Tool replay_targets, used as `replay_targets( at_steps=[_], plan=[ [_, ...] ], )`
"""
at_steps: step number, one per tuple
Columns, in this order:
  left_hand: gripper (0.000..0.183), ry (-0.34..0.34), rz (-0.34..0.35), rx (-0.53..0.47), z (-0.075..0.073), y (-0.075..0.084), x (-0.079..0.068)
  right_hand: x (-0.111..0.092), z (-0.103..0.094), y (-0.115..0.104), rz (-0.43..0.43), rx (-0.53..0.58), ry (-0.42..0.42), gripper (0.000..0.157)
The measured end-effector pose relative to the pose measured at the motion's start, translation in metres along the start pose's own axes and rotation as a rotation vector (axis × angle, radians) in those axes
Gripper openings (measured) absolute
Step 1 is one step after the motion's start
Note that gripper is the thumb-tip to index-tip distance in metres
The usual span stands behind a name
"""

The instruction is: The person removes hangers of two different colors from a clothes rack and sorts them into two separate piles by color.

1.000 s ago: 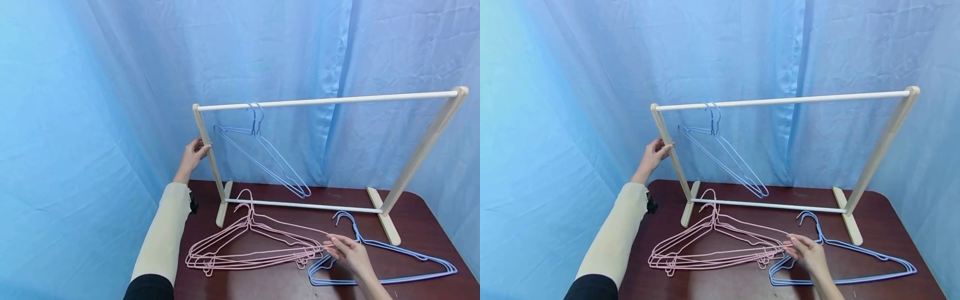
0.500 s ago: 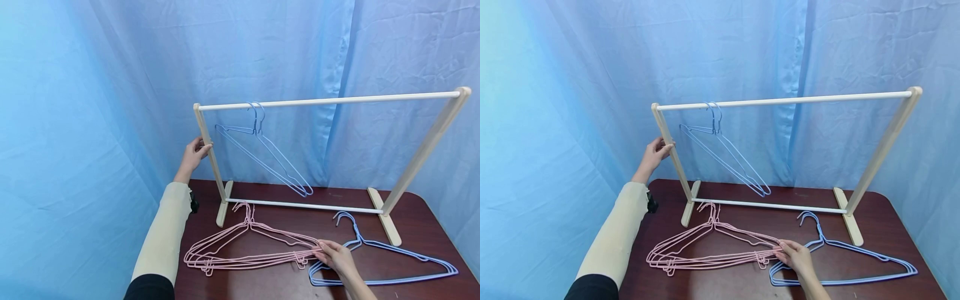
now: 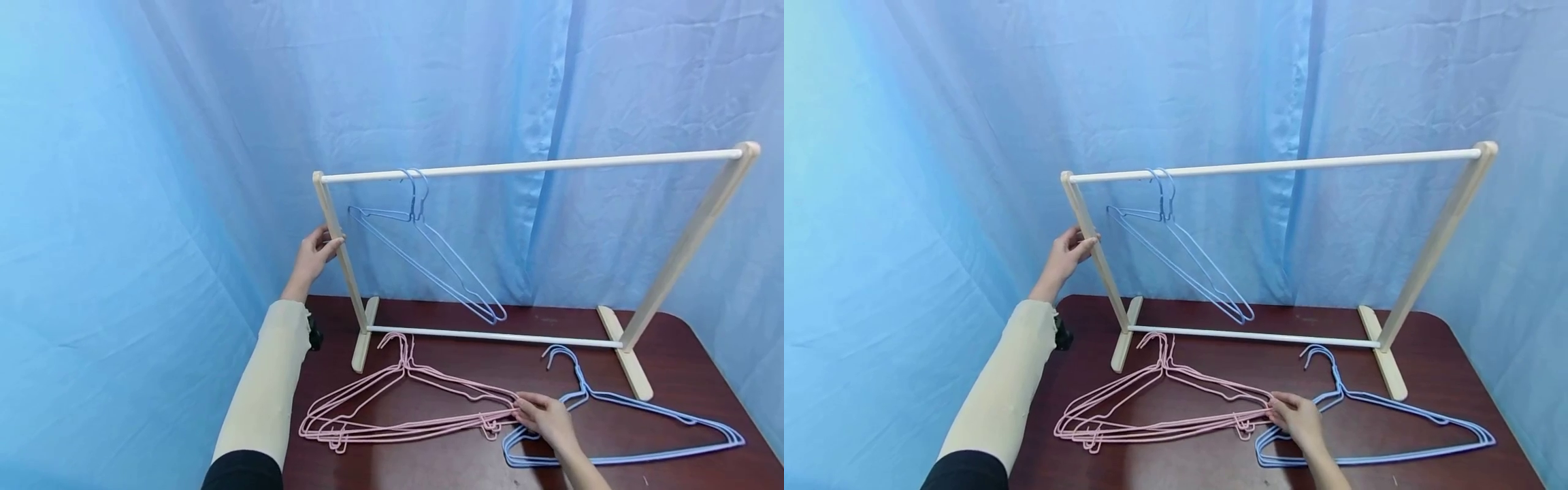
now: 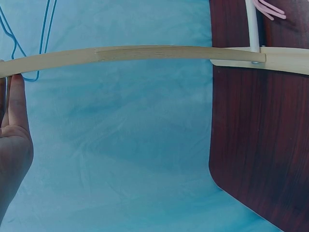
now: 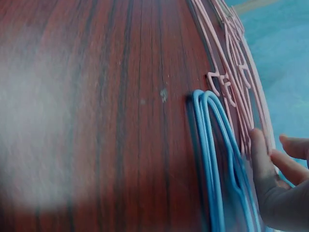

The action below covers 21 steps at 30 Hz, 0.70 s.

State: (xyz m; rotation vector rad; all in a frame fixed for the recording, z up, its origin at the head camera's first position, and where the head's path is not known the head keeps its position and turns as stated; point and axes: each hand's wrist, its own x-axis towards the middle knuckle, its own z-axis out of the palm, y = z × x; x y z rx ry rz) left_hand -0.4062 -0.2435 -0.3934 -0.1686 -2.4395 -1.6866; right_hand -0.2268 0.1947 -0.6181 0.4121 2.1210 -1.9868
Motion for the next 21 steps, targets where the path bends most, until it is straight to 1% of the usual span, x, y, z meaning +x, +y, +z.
replay_targets(
  at_steps=[4, 7, 10, 13, 14, 15, 19, 21],
  plan=[
    [0.050, -0.003, 0.009, -0.002, -0.001, -0.001, 0.000, -0.002, 0.000, -0.005, -0.027, -0.166, 0.035, 0.037],
    [0.048, -0.010, 0.008, -0.003, -0.001, -0.001, 0.001, -0.003, 0.000, -0.009, -0.056, -0.293, 0.032, 0.035],
    [0.049, -0.009, 0.000, -0.005, -0.001, -0.001, 0.001, -0.004, -0.001, -0.014, -0.118, -0.495, 0.034, 0.032],
    [0.050, -0.008, -0.005, -0.008, -0.001, -0.001, 0.001, -0.005, -0.002, -0.018, -0.168, -0.635, 0.039, 0.031],
    [0.050, -0.008, -0.008, -0.014, -0.001, -0.001, 0.001, -0.005, -0.003, -0.020, -0.177, -0.653, 0.036, 0.031],
    [0.049, -0.008, -0.011, -0.021, -0.001, -0.001, 0.001, -0.005, -0.003, -0.022, -0.177, -0.639, 0.025, 0.031],
    [0.049, -0.018, -0.019, -0.040, -0.001, 0.000, 0.001, -0.005, -0.007, -0.029, -0.142, -0.528, -0.047, 0.031],
    [0.049, -0.022, -0.019, -0.044, -0.002, 0.000, 0.000, -0.005, -0.010, -0.036, -0.143, -0.512, -0.089, 0.032]
  ],
)
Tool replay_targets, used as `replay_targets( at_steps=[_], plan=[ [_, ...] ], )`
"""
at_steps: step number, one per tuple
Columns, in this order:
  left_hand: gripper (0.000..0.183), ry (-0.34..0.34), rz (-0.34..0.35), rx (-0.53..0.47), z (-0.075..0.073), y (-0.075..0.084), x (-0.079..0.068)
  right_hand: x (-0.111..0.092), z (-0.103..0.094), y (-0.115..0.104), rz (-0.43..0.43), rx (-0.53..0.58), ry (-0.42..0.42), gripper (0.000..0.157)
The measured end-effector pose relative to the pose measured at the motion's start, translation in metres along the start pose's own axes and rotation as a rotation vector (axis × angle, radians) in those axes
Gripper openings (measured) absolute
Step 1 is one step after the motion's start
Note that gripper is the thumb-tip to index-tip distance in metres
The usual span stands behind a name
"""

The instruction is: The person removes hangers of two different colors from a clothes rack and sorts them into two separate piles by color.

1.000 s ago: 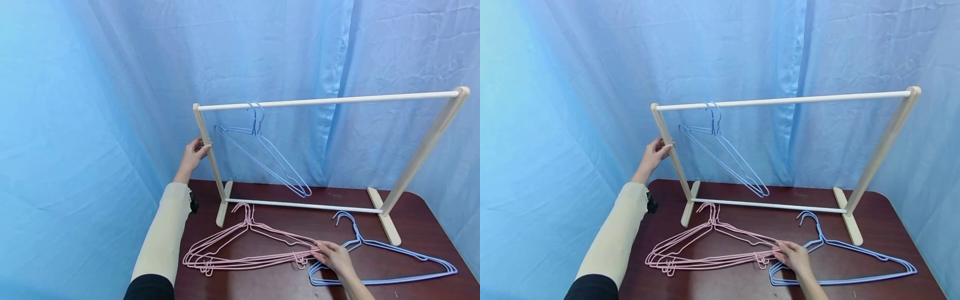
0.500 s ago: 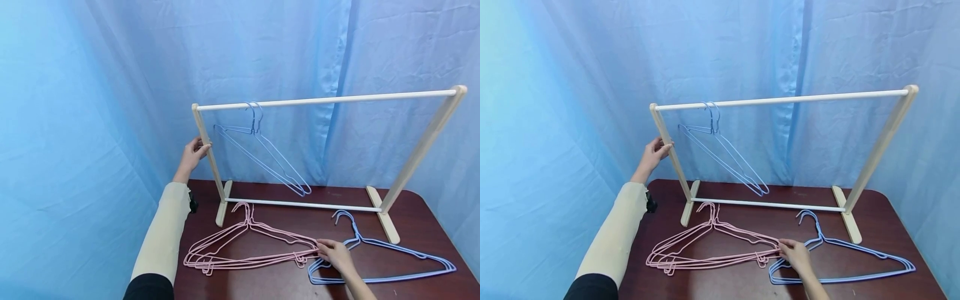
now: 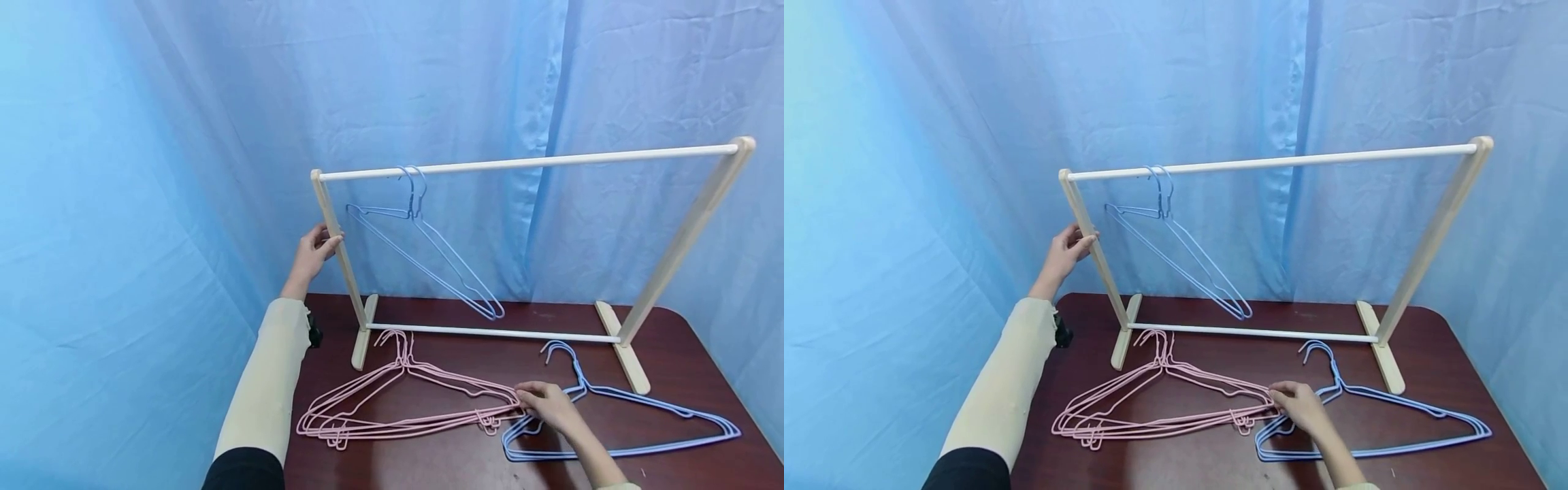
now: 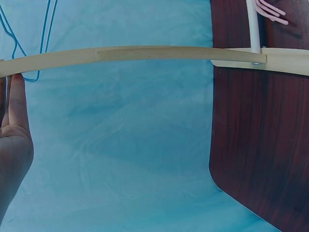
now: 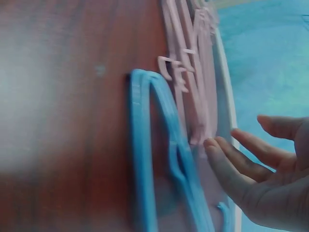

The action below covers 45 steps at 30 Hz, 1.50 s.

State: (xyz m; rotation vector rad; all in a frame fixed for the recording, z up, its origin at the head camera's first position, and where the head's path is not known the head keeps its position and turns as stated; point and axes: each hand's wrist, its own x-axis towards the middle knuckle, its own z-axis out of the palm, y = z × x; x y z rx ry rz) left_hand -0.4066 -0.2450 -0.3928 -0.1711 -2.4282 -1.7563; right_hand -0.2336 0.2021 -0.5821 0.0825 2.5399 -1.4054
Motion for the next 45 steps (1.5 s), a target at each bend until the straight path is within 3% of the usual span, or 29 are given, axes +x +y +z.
replay_targets(
  at_steps=[6, 12, 17, 20, 23, 25, 32, 39, 45],
  plan=[
    [0.050, 0.011, 0.003, 0.023, 0.000, -0.001, 0.001, 0.004, -0.021, -0.024, -0.059, 0.017, -0.051, 0.037],
    [0.048, 0.022, 0.014, 0.058, -0.001, -0.006, 0.000, 0.009, -0.035, -0.058, -0.153, 0.090, -0.026, 0.041],
    [0.049, 0.014, 0.014, 0.052, -0.002, -0.006, -0.002, 0.012, -0.040, -0.085, -0.288, 0.300, -0.001, 0.044],
    [0.047, 0.002, 0.001, 0.045, -0.001, 0.008, -0.009, 0.014, -0.040, -0.102, -0.366, 0.437, -0.020, 0.045],
    [0.047, -0.012, -0.013, 0.046, 0.000, 0.021, -0.014, 0.016, -0.040, -0.117, -0.392, 0.523, -0.043, 0.047],
    [0.046, -0.014, -0.013, 0.046, 0.002, 0.020, -0.011, 0.017, -0.039, -0.125, -0.374, 0.574, -0.037, 0.047],
    [0.049, -0.003, -0.017, 0.014, 0.006, -0.005, 0.005, 0.018, -0.036, -0.130, -0.371, 0.655, 0.034, 0.023],
    [0.049, 0.010, -0.006, 0.025, 0.007, -0.008, 0.004, 0.016, -0.039, -0.125, -0.440, 0.701, 0.066, 0.026],
    [0.049, 0.011, 0.005, 0.027, 0.006, -0.008, 0.006, 0.014, -0.045, -0.124, -0.504, 0.766, 0.152, 0.021]
  ],
)
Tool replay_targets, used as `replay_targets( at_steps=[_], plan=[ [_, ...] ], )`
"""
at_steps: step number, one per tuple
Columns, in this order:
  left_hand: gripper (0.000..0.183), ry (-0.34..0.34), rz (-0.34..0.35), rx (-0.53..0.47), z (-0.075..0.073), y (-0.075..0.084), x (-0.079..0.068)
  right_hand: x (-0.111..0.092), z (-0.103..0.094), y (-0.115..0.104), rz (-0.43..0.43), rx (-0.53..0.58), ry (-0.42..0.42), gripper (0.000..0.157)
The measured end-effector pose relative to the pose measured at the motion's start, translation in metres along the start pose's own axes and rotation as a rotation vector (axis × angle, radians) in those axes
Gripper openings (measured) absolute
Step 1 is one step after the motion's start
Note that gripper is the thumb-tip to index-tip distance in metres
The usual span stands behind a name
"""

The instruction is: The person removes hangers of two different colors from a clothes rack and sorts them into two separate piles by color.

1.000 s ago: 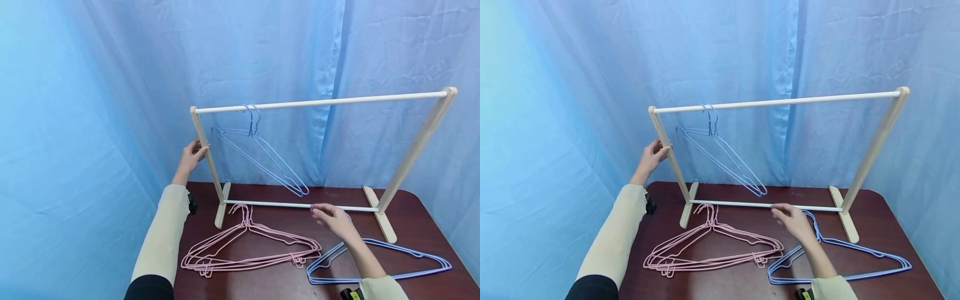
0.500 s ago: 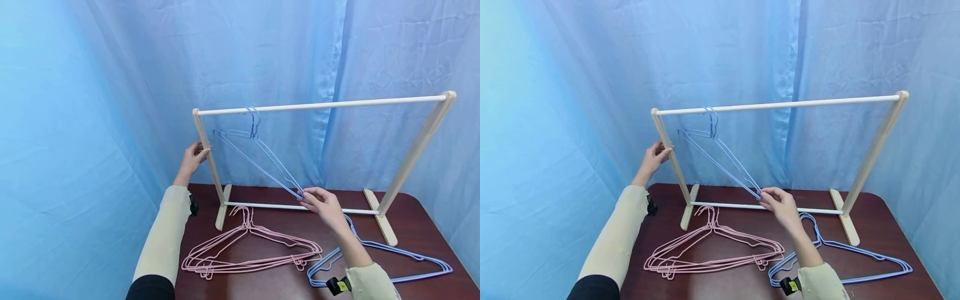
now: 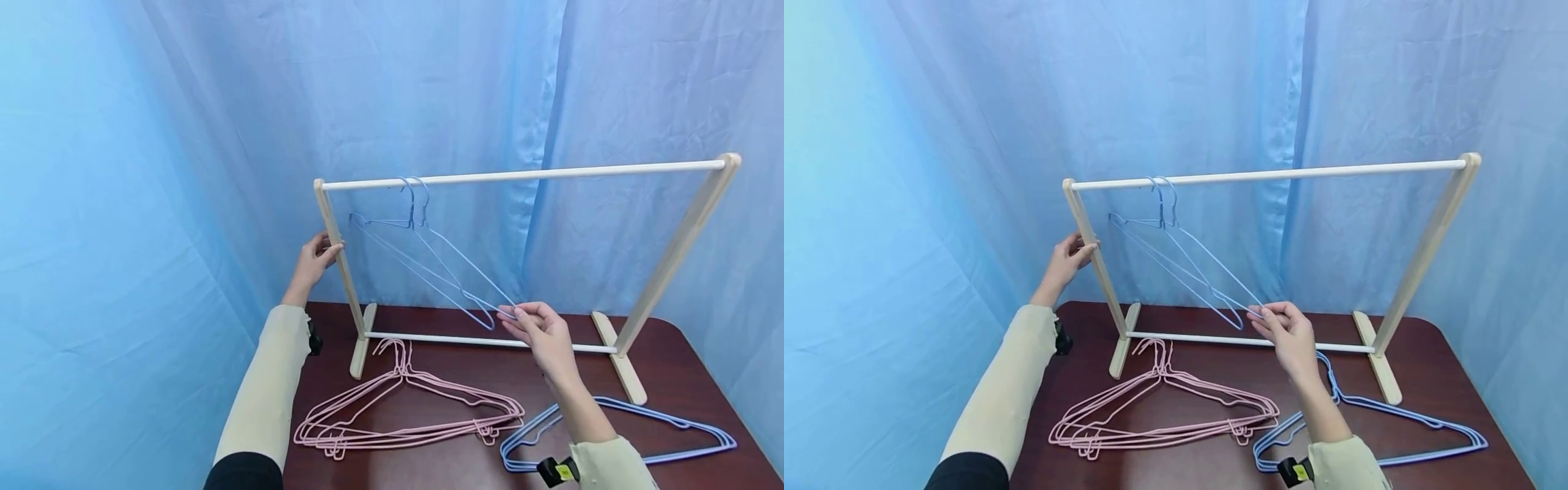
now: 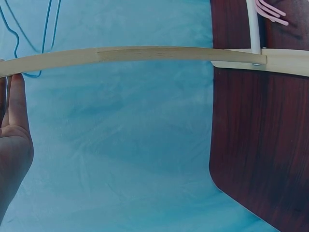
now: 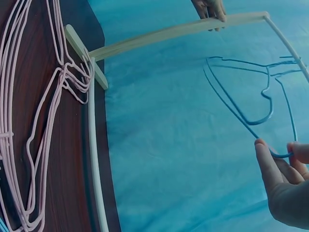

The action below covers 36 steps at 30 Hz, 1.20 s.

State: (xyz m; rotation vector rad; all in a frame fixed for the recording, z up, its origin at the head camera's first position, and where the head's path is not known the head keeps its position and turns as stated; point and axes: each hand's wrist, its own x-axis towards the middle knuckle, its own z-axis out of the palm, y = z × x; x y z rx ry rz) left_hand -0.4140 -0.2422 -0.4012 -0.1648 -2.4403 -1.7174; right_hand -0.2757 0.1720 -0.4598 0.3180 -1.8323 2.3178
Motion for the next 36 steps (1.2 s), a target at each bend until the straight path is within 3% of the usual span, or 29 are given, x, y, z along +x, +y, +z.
replay_targets(
  at_steps=[10, 19, 26, 29, 36],
  plan=[
    [0.050, -0.011, -0.002, -0.001, -0.001, -0.001, -0.002, -0.008, -0.009, -0.006, -0.089, 0.077, 0.082, 0.016],
    [0.049, -0.011, -0.012, -0.018, -0.003, 0.004, -0.005, -0.019, -0.033, -0.015, -0.211, 0.105, 0.167, 0.017],
    [0.047, -0.029, -0.035, 0.002, -0.004, 0.031, -0.021, -0.026, -0.056, -0.025, -0.418, 0.050, 0.227, 0.020],
    [0.047, -0.031, -0.039, 0.001, -0.005, 0.034, -0.022, -0.029, -0.066, -0.028, -0.505, 0.079, 0.234, 0.018],
    [0.047, -0.028, -0.035, -0.014, -0.006, 0.035, -0.022, -0.039, -0.089, -0.036, -0.573, 0.122, 0.322, 0.019]
  ],
)
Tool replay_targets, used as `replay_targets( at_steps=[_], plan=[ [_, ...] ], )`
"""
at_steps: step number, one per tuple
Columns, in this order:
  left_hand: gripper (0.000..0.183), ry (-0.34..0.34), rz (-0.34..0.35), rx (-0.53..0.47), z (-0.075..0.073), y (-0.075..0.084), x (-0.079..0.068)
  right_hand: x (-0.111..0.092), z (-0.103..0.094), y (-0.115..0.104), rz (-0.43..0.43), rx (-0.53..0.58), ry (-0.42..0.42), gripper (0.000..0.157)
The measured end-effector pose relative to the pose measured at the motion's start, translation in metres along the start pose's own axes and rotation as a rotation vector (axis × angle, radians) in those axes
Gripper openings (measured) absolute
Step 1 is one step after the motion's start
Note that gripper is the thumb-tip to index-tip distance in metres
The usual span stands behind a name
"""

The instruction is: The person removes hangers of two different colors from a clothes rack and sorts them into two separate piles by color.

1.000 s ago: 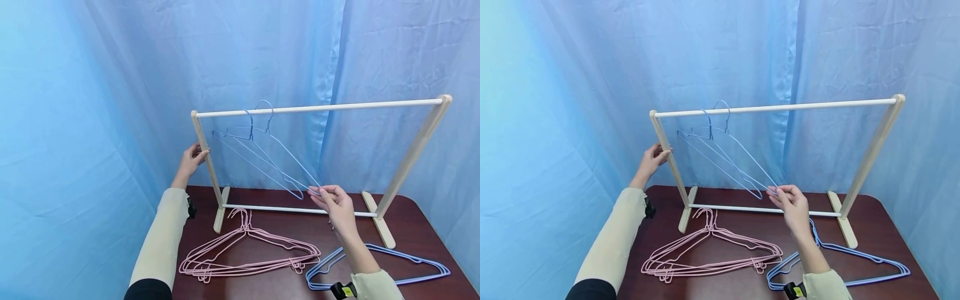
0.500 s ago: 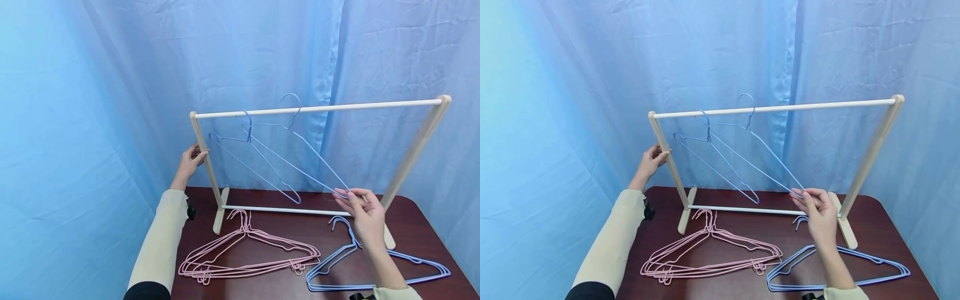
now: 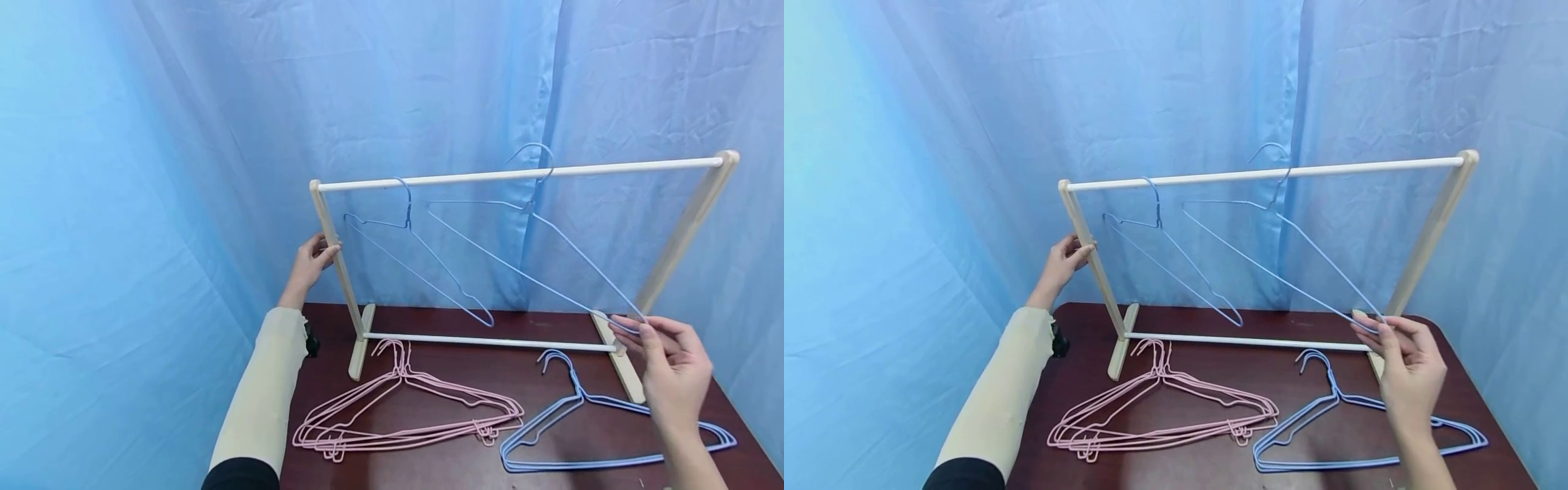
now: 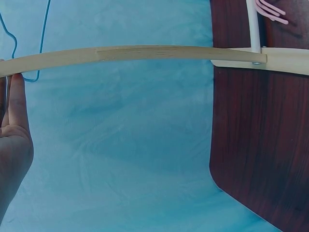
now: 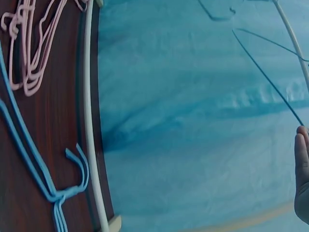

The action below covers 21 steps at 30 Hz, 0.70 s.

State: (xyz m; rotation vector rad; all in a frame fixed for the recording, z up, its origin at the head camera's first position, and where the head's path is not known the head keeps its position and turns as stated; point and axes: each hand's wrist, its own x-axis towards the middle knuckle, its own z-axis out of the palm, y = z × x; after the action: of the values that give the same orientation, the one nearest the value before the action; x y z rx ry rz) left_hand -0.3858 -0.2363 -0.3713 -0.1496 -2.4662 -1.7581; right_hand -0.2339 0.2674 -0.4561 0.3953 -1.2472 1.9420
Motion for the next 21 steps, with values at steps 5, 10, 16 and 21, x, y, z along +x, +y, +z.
replay_targets(
  at_steps=[5, 10, 16, 21],
  plan=[
    [0.049, 0.016, 0.022, 0.008, -0.002, -0.018, 0.011, 0.002, -0.023, -0.007, -0.052, -0.075, 0.057, 0.022],
    [0.049, 0.039, 0.048, 0.034, -0.003, -0.033, 0.019, 0.002, -0.049, -0.015, -0.098, -0.128, 0.057, 0.020],
    [0.049, 0.040, 0.051, 0.037, -0.003, -0.032, 0.017, -0.002, -0.086, -0.022, 0.023, -0.153, 0.100, 0.018],
    [0.048, 0.038, 0.057, 0.039, -0.003, -0.030, 0.016, -0.009, -0.125, -0.017, 0.131, -0.076, 0.105, 0.019]
  ],
)
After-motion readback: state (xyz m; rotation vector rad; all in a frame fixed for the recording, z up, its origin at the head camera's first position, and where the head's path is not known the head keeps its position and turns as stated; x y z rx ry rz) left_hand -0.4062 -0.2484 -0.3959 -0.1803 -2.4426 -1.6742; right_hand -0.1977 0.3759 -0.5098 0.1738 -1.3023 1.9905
